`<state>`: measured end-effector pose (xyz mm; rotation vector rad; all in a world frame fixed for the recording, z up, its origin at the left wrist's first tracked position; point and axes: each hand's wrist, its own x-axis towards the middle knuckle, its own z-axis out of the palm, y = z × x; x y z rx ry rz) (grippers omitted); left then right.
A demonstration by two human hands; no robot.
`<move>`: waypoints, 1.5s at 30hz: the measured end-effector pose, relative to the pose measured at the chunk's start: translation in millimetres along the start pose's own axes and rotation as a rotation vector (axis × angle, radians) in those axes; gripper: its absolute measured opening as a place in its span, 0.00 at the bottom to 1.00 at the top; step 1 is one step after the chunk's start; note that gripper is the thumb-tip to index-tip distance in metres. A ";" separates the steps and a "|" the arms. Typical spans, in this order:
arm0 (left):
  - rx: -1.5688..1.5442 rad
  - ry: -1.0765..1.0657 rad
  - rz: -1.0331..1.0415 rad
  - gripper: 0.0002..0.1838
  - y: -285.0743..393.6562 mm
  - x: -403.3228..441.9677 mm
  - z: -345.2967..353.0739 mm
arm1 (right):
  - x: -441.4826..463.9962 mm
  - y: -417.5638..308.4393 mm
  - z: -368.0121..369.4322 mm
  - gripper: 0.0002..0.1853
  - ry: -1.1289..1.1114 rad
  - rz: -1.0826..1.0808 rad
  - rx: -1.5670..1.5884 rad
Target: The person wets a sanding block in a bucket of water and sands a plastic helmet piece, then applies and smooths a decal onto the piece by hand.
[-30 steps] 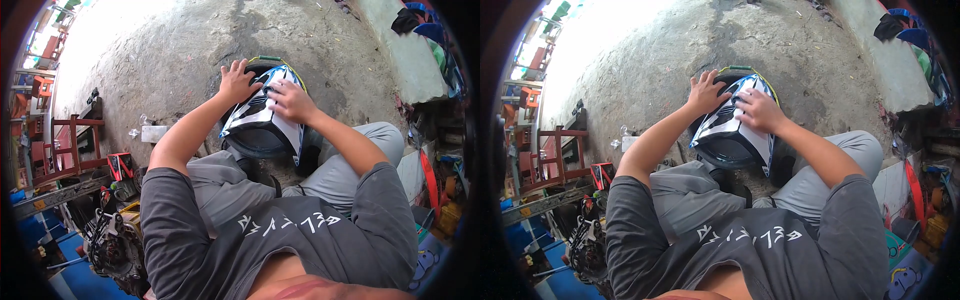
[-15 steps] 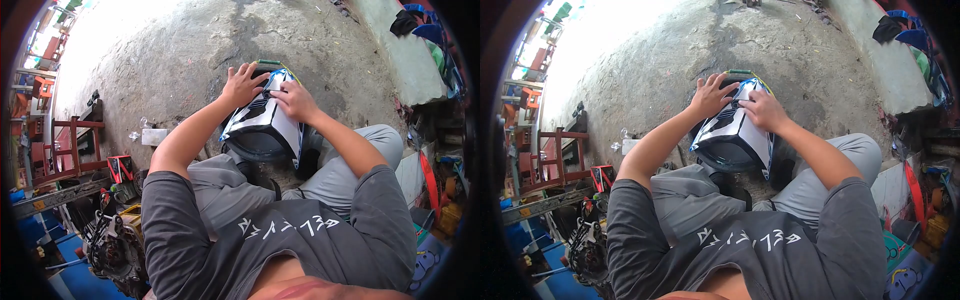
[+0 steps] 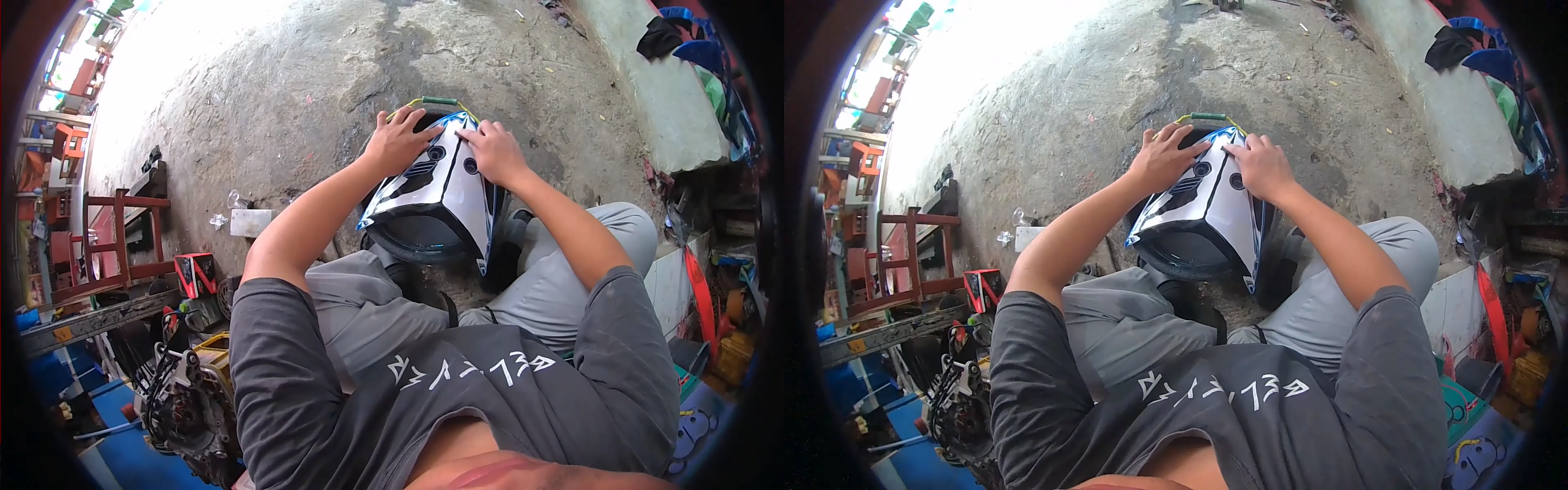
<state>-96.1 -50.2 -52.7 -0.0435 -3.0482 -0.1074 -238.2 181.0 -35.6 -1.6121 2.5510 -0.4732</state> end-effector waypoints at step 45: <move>-0.014 0.007 -0.018 0.25 0.0 -2.1 0.4 | -4.3 9.6 15.3 0.20 0.154 0.032 -0.032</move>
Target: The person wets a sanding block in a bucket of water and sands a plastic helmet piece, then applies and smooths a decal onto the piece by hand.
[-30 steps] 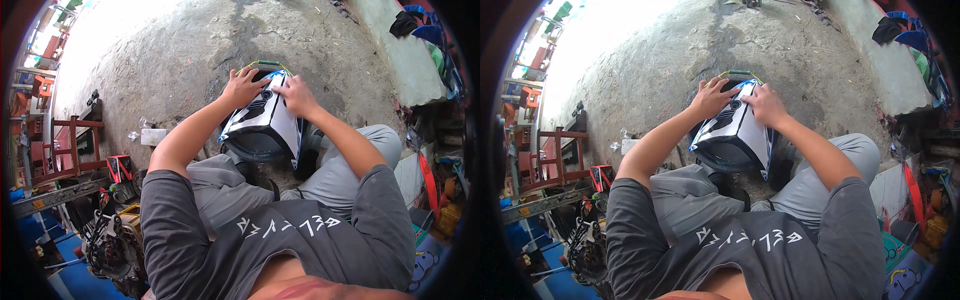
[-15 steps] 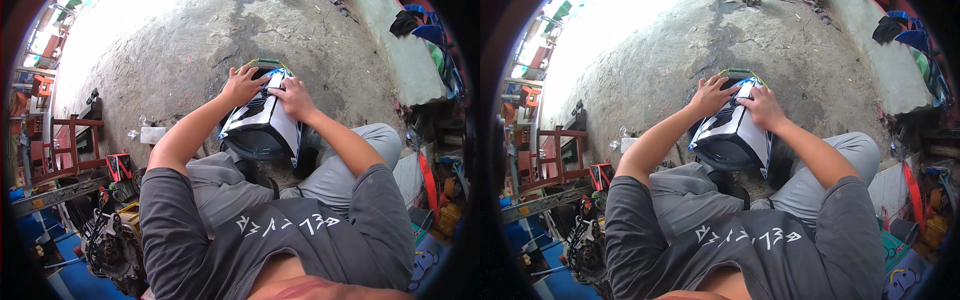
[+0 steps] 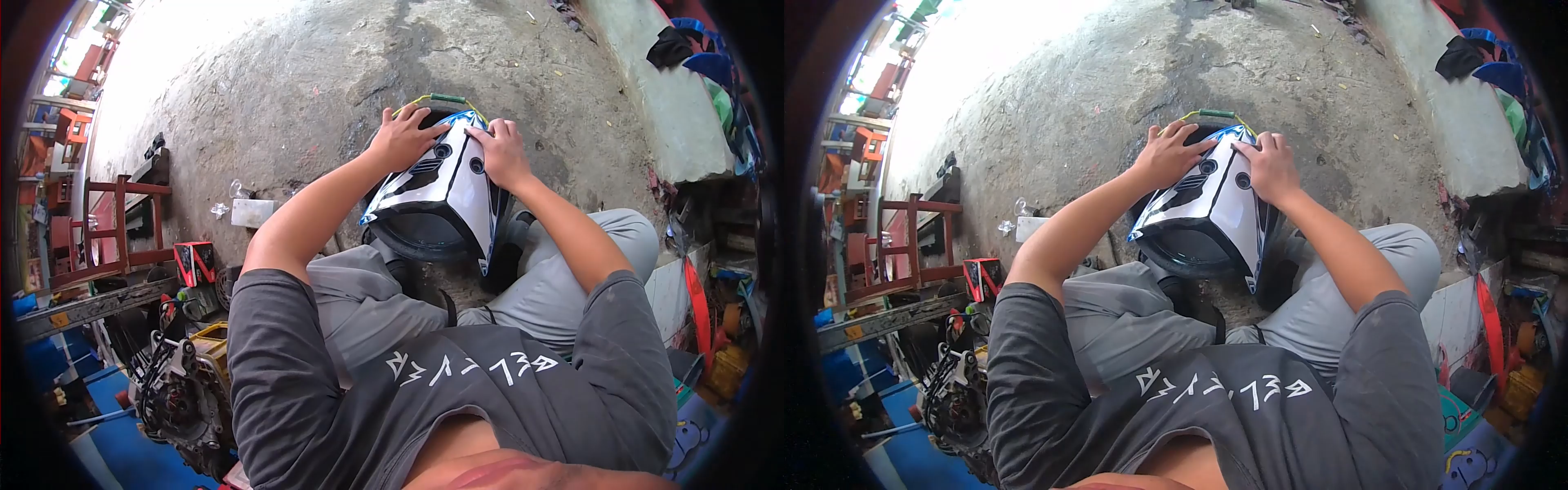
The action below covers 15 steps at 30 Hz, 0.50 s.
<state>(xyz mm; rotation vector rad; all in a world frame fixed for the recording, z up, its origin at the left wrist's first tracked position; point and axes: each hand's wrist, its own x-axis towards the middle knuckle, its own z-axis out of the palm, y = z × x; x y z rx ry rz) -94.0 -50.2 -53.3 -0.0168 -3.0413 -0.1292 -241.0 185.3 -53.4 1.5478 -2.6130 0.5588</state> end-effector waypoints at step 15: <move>-0.013 0.009 0.007 0.25 -1.9 0.4 1.8 | -7.7 -17.8 1.8 0.25 -0.057 -0.063 0.134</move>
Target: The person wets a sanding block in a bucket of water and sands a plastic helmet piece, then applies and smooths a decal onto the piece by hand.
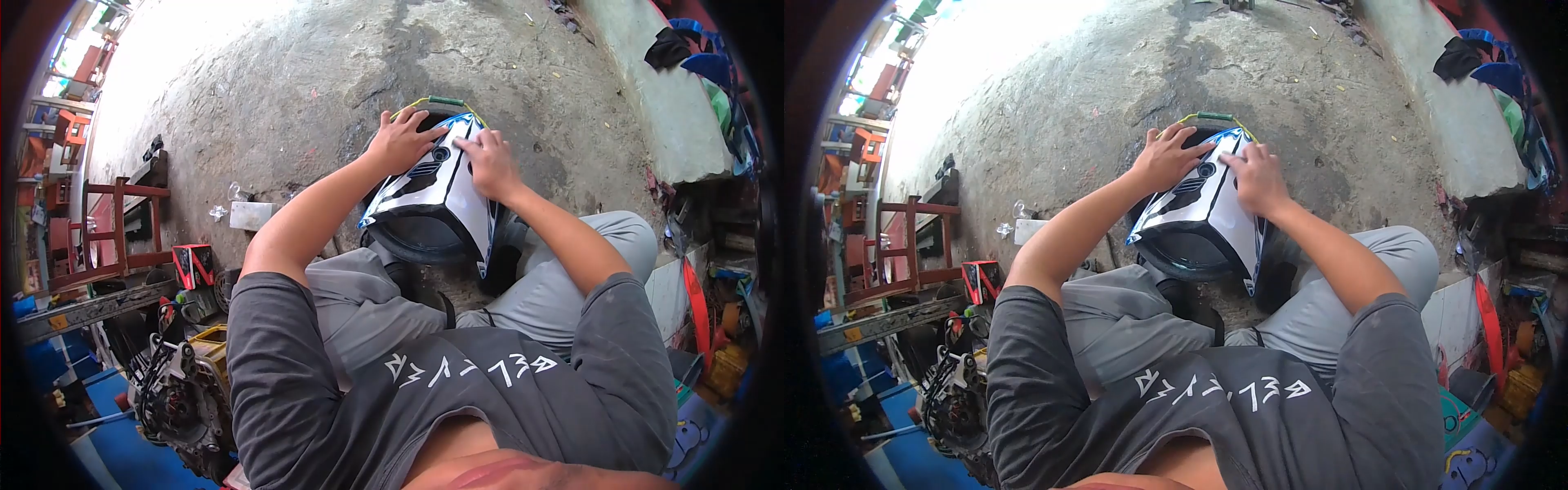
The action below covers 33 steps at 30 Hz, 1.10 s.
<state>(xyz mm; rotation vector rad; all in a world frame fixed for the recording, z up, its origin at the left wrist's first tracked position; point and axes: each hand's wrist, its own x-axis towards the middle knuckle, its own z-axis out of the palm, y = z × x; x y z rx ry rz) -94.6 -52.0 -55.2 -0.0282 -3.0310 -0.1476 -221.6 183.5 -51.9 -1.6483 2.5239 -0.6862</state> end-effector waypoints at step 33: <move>-0.012 0.010 0.009 0.25 -1.4 -1.0 2.5 | 12.4 -0.4 -4.7 0.18 0.087 0.081 -0.081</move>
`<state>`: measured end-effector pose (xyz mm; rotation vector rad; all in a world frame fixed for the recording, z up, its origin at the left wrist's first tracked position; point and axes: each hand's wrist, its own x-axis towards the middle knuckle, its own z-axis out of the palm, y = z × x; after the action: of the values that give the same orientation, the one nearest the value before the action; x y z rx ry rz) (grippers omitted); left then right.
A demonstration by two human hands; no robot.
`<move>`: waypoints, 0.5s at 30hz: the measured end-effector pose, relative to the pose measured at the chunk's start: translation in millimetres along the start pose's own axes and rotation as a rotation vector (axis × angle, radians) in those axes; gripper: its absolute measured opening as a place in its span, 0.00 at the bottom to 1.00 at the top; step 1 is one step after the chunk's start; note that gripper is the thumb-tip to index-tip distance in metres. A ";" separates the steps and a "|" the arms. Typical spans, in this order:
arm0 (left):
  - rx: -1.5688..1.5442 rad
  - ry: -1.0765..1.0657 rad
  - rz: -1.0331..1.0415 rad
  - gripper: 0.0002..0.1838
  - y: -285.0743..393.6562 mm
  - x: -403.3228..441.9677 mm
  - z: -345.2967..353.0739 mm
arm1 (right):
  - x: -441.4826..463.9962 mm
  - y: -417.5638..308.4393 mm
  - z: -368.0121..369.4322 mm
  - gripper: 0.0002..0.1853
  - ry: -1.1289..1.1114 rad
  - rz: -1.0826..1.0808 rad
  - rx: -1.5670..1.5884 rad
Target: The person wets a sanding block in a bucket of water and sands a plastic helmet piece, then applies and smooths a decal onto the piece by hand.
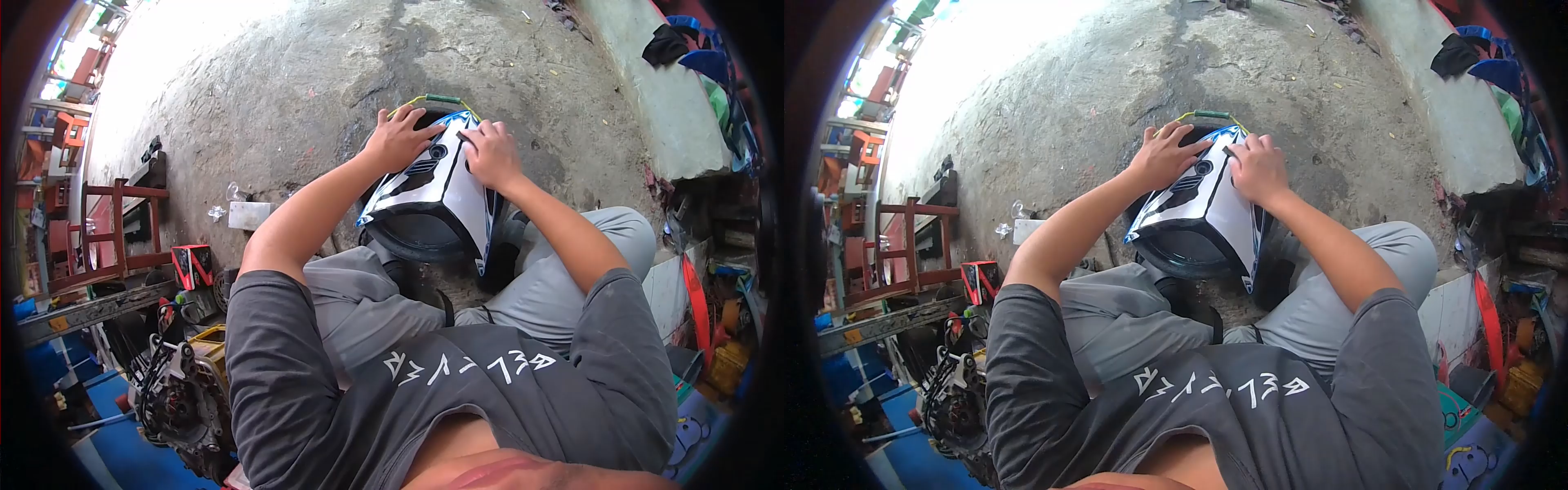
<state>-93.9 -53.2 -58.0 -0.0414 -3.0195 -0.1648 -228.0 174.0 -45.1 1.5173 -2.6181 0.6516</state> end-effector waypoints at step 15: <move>-0.023 -0.068 -0.021 0.26 1.1 2.1 -3.9 | -12.6 -14.2 -0.1 0.16 -0.123 -0.095 0.106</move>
<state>-95.5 -52.5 -53.8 -0.0180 -3.0864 -0.2043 -209.5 178.3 -43.3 1.7539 -2.6169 0.7218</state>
